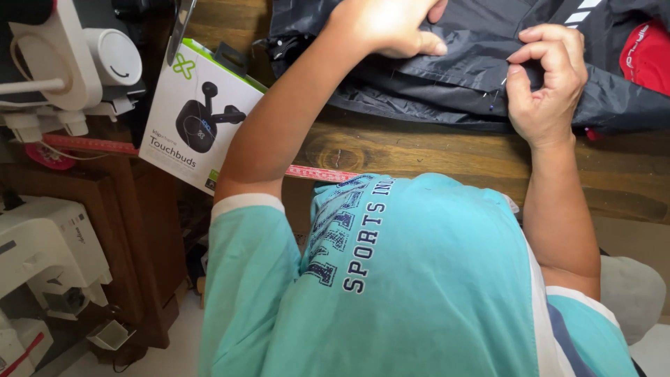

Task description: Pinning a red fabric lining into a black jacket to prepare it for sewing.

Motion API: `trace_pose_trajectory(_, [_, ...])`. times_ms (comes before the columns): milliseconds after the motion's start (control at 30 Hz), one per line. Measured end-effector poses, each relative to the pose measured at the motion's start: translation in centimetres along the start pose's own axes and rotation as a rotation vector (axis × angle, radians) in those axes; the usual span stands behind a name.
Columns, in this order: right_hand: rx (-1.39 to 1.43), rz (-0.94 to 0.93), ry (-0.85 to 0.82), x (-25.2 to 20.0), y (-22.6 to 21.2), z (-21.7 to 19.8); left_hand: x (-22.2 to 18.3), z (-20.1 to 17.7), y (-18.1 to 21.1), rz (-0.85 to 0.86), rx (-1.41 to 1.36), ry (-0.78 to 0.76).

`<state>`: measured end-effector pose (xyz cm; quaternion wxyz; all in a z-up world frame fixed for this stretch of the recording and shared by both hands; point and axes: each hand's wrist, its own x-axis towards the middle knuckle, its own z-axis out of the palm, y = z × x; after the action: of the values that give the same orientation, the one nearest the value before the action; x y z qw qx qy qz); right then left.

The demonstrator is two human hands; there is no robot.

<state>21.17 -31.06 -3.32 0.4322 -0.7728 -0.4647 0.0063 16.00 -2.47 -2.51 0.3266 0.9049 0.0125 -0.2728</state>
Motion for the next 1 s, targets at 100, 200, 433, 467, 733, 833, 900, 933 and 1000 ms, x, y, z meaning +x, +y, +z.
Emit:
trace_pose_trajectory(100, [-0.008,0.005,-0.004,-0.1,-0.1,0.0,3.8,1.9,-1.5,-0.045,-0.018,-0.113])
trace_pose_trajectory(200, [-0.007,-0.001,0.000,0.0,-0.2,0.0,6.6,3.7,-3.1,0.033,-0.074,-0.111])
trace_pose_trajectory(433, [0.001,-0.008,0.019,-0.1,-0.1,0.2,4.0,2.1,-3.2,0.166,-0.173,-0.056])
trace_pose_trajectory(467, [0.001,-0.007,0.019,-0.1,-0.1,0.3,4.1,2.3,-3.3,0.166,-0.173,-0.057])
trace_pose_trajectory(733, [-0.028,-0.045,-0.004,0.3,-0.6,0.2,5.1,3.5,-4.0,0.011,-0.020,-0.195])
trace_pose_trajectory(833, [-0.038,-0.063,0.007,0.5,-0.8,0.3,4.0,2.3,-3.0,-0.035,0.047,-0.237])
trace_pose_trajectory(900, [-0.045,-0.070,0.005,0.8,-1.1,0.3,4.0,2.2,-2.9,-0.021,0.021,-0.241])
trace_pose_trajectory(933, [-0.053,-0.076,0.004,0.9,-1.2,0.3,4.1,2.2,-2.9,-0.005,-0.005,-0.246])
trace_pose_trajectory(1000, [-0.062,-0.082,0.002,0.9,-1.3,0.3,3.9,2.0,-2.5,-0.015,-0.009,-0.253])
